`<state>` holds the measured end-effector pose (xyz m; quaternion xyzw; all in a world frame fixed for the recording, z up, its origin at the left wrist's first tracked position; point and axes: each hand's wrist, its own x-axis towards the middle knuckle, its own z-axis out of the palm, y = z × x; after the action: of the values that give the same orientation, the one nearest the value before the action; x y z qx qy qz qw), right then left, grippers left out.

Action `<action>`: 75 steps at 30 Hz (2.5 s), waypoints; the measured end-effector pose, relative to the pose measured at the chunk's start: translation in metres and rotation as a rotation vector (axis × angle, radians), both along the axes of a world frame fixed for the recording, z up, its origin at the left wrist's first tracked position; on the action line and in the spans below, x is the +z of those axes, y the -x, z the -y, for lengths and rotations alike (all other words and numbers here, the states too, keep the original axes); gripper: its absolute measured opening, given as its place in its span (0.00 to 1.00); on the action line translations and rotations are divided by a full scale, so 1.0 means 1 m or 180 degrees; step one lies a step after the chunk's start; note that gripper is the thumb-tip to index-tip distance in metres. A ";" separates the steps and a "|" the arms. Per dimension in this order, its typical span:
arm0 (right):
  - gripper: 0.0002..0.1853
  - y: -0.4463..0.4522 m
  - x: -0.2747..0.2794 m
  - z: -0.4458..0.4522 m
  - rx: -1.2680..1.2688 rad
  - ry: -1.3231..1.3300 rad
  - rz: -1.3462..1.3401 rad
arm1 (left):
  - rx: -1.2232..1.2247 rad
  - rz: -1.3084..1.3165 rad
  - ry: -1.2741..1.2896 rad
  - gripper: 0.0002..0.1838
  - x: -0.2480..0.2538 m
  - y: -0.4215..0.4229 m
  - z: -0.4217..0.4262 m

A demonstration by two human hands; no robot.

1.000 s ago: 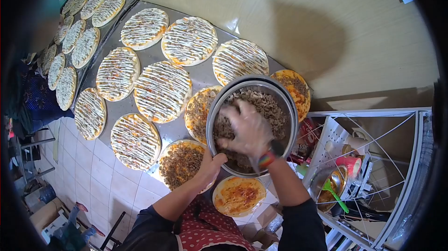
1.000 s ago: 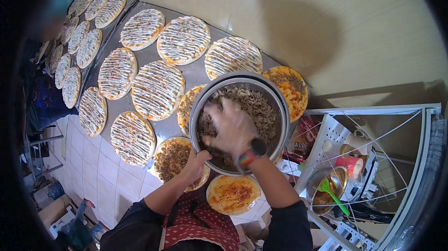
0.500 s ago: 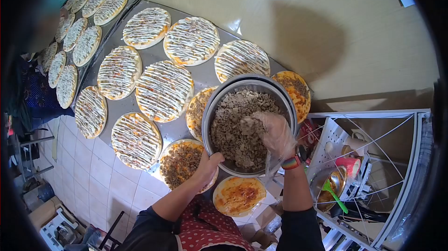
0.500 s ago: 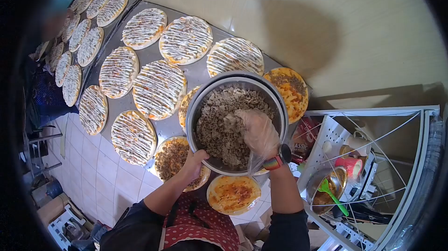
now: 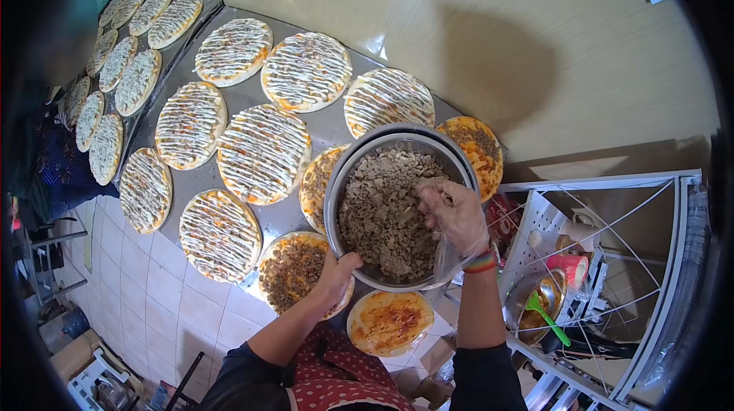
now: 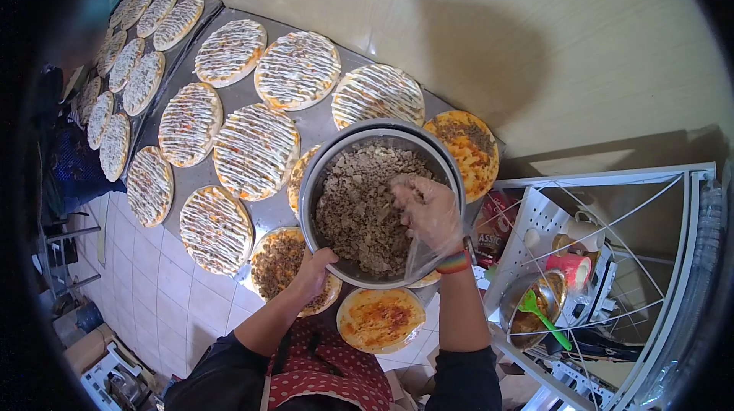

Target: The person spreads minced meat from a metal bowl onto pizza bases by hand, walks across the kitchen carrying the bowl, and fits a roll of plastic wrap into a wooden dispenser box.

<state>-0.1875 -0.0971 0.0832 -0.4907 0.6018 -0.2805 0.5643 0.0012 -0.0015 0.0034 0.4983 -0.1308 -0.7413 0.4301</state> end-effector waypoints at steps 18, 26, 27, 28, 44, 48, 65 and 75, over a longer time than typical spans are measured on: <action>0.06 0.133 -0.102 0.095 -0.1114 0.1165 -0.1998 | 0.0460 0.1089 0.0323 0.13 -0.025 -0.067 -0.049; 0.07 0.131 -0.137 0.152 -0.0441 0.1340 -0.4095 | 0.0431 0.1547 0.0241 0.13 -0.028 -0.110 -0.067; 0.06 0.125 -0.131 0.157 -0.0442 0.1247 -0.3862 | 0.0545 0.1452 0.0229 0.13 -0.016 -0.106 -0.059; 0.06 0.121 -0.128 0.159 -0.0436 0.1141 -0.3634 | 0.0546 0.1458 0.0223 0.13 -0.002 -0.099 -0.051; 0.06 0.067 -0.121 0.110 0.0684 0.2174 -0.3403 | 0.0778 0.1038 0.0025 0.17 -0.027 -0.113 -0.070; 0.06 0.056 -0.115 0.072 0.0822 0.2330 -0.2643 | 0.0703 0.0979 0.0013 0.17 -0.019 -0.110 -0.067; 0.10 0.090 -0.119 0.073 0.0046 0.2135 -0.2824 | 0.1037 0.0359 -0.0403 0.20 -0.001 -0.085 -0.061; 0.11 0.076 -0.125 0.054 0.0647 0.2467 -0.2838 | 0.0960 0.0262 -0.0367 0.11 -0.003 -0.082 -0.063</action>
<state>-0.2637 -0.1512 -0.0421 -0.7863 0.5843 -0.1912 0.0613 0.0835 0.0620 0.0004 0.5661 -0.0293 -0.6536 0.5015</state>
